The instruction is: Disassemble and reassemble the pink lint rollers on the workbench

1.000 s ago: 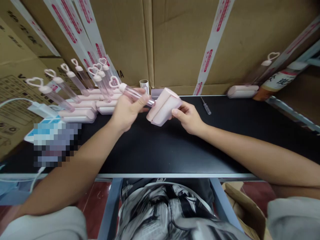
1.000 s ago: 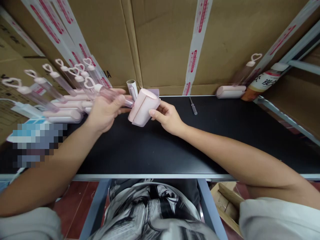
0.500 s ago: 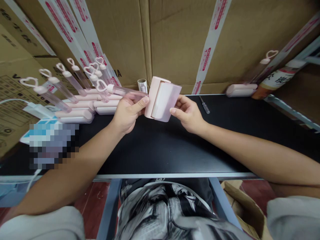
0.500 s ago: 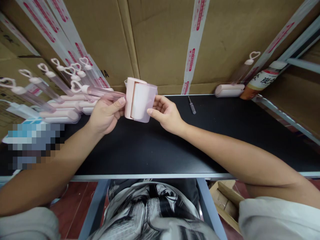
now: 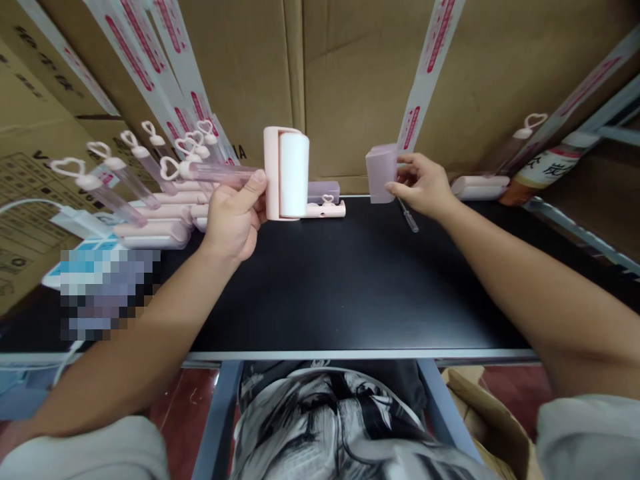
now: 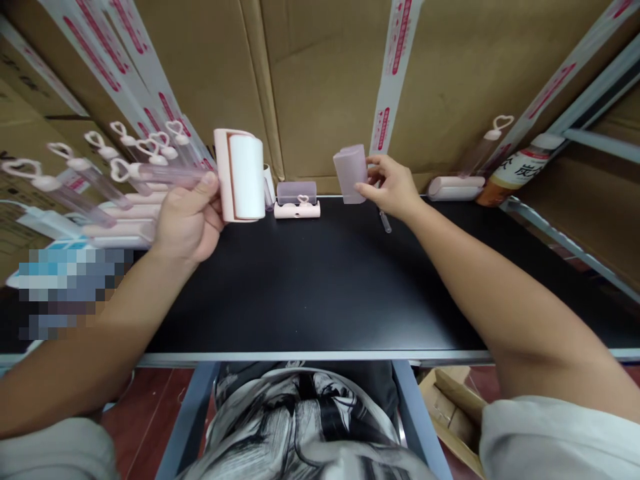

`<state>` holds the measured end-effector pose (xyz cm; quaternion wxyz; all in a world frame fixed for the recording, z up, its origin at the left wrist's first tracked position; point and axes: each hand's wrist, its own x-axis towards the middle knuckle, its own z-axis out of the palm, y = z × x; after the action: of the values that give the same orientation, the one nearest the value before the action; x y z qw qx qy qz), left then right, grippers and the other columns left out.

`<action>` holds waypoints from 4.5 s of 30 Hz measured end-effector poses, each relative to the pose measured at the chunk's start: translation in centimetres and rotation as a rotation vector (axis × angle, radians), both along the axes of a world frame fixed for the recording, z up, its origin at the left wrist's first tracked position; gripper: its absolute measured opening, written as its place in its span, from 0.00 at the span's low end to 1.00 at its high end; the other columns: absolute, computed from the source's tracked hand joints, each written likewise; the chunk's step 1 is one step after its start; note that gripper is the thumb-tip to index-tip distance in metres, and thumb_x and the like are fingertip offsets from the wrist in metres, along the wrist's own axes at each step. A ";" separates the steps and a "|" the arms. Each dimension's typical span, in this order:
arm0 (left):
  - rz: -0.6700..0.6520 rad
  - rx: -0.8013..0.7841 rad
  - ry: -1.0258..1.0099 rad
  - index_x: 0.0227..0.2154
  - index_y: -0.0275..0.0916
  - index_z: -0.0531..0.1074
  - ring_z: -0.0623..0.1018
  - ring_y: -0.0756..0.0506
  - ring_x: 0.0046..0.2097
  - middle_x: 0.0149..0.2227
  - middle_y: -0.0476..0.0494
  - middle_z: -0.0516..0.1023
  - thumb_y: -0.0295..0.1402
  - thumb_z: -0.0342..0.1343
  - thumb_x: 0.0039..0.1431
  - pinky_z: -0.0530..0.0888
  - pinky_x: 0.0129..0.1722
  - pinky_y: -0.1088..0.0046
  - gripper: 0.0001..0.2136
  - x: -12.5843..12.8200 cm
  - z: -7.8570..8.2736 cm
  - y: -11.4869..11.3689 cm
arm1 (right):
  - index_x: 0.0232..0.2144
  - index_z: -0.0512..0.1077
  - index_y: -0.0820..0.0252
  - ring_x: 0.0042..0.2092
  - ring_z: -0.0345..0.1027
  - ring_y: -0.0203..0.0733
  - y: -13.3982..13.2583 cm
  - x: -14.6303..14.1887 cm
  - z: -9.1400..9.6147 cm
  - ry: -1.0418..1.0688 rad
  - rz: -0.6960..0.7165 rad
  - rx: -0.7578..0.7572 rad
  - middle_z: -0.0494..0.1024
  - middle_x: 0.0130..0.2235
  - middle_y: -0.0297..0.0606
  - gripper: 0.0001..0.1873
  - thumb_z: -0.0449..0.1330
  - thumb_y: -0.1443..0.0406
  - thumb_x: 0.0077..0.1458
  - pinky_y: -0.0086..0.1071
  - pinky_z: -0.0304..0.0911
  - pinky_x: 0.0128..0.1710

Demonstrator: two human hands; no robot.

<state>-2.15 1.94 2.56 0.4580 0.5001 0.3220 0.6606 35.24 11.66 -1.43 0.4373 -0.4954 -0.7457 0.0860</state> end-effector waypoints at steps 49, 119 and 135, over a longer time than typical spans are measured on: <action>-0.165 -0.140 0.291 0.34 0.36 0.82 0.82 0.44 0.36 0.35 0.42 0.85 0.45 0.79 0.42 0.79 0.37 0.71 0.22 2.5 -2.6 -1.3 | 0.40 0.80 0.59 0.35 0.72 0.48 -2.8 5.6 -0.5 -0.479 -0.409 -0.221 0.83 0.37 0.48 0.13 0.65 0.56 0.62 0.43 0.63 0.38; -0.316 0.798 1.553 0.32 0.40 0.69 0.71 0.45 0.35 0.34 0.47 0.71 0.33 0.65 0.65 0.66 0.38 0.67 0.09 3.8 2.0 -8.0 | 0.54 0.69 0.58 0.55 0.73 0.53 -14.0 -10.0 -1.4 -0.293 0.751 0.281 0.78 0.52 0.51 0.13 0.59 0.61 0.70 0.55 0.62 0.65; -0.378 0.657 1.488 0.32 0.41 0.64 0.73 0.49 0.33 0.33 0.52 0.73 0.31 0.64 0.64 0.67 0.35 0.71 0.12 3.3 2.0 -7.8 | 0.59 0.67 0.54 0.60 0.72 0.49 -12.3 -10.1 -2.8 -0.181 0.893 0.303 0.79 0.53 0.48 0.16 0.56 0.59 0.72 0.54 0.60 0.68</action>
<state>1.15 -5.88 4.55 0.0596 0.9597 0.2420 0.1301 25.14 -0.62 -4.28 0.3584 -0.0629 -0.9247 0.1121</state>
